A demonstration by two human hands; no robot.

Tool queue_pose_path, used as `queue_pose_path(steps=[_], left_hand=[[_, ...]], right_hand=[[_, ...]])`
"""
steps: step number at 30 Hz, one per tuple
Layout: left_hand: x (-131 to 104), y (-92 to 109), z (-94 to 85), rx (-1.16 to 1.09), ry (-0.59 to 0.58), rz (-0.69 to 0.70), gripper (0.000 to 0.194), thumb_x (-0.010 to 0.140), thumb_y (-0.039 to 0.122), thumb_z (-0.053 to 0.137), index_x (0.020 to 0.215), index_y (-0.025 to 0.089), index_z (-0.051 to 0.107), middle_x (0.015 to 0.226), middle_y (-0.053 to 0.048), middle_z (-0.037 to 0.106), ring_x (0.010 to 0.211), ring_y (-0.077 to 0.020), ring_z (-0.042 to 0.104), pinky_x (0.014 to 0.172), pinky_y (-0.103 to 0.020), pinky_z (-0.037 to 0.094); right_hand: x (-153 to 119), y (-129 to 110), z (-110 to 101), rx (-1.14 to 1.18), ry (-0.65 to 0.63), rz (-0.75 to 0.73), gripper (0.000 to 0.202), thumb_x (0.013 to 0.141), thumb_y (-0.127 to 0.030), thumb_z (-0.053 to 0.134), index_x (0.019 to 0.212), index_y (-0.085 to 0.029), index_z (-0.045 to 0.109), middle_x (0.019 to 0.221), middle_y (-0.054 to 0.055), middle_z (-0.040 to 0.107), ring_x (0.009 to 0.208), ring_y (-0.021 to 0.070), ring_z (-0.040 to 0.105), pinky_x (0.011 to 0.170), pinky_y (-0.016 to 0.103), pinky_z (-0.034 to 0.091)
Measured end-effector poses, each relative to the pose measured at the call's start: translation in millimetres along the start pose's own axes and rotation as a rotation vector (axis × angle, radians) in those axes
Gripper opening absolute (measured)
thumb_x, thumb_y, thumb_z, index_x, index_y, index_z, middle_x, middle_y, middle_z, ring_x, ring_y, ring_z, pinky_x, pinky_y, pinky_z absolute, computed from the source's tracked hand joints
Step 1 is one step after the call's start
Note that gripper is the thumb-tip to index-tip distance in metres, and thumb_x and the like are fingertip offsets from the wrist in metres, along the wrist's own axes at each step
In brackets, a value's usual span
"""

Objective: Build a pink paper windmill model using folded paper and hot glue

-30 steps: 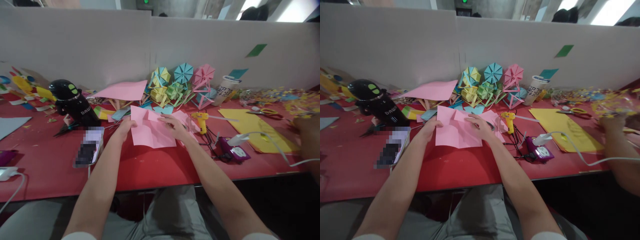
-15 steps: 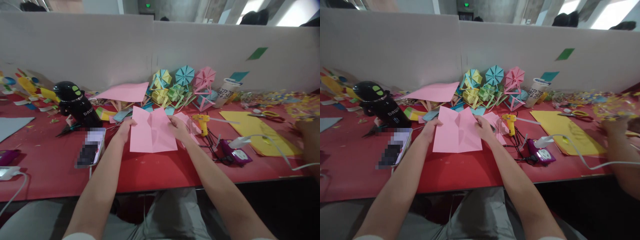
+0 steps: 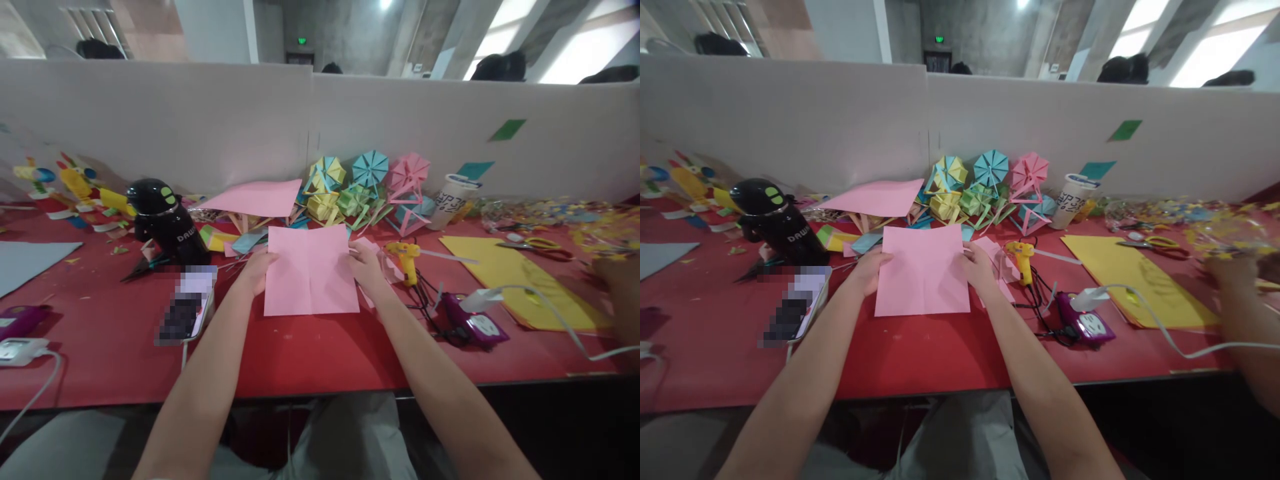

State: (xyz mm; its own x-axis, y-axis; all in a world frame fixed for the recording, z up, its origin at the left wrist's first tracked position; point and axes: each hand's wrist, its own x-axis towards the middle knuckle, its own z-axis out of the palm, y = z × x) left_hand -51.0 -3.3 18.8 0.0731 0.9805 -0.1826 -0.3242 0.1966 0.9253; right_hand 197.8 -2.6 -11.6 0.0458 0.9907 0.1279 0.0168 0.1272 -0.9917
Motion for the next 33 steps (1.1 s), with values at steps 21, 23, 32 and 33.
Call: queue_pose_path(steps=[21,23,32,33], left_hand=[[1.8,3.3,-14.9,0.068,-0.058,0.075,0.036,0.051,0.020,0.083,0.084,0.012,0.069,0.069,-0.005,0.072,0.067,-0.0217,0.070,0.066,-0.033,0.055],[2.4,3.9,-17.4,0.085,-0.071,0.088,0.037,0.049,0.021,0.084,0.082,0.012,0.070,0.070,-0.006,0.073,0.069,-0.0221,0.070,0.067,-0.032,0.055],[0.1,6.4,-20.0,0.074,-0.064,0.055,0.045,0.050,0.024,0.087,0.090,0.010,0.071,0.078,-0.009,0.075,0.065,-0.0229,0.070,0.064,-0.034,0.056],[-0.2,6.6,-20.0,0.060,-0.054,0.052,0.046,0.051,0.025,0.087,0.092,0.010,0.071,0.079,-0.009,0.076,0.066,-0.0233,0.071,0.065,-0.035,0.056]], right_hand=[[-0.3,-6.7,-2.5,0.158,-0.023,0.082,0.040,0.060,-0.041,0.079,0.092,-0.021,0.064,0.081,0.003,0.074,0.072,0.0208,0.069,0.071,0.036,0.053],[1.6,-4.2,-3.4,0.142,-0.033,0.081,0.041,0.059,-0.041,0.079,0.092,-0.021,0.064,0.079,0.003,0.073,0.073,0.0211,0.069,0.072,0.037,0.053],[3.2,-3.5,-3.4,0.185,-0.013,0.090,0.038,0.056,-0.038,0.081,0.086,-0.023,0.062,0.077,0.001,0.072,0.071,0.0188,0.067,0.071,0.034,0.052],[2.5,-3.8,-2.9,0.201,-0.017,0.096,0.037,0.057,-0.037,0.080,0.087,-0.023,0.062,0.078,0.001,0.073,0.072,0.0193,0.068,0.071,0.034,0.052]])
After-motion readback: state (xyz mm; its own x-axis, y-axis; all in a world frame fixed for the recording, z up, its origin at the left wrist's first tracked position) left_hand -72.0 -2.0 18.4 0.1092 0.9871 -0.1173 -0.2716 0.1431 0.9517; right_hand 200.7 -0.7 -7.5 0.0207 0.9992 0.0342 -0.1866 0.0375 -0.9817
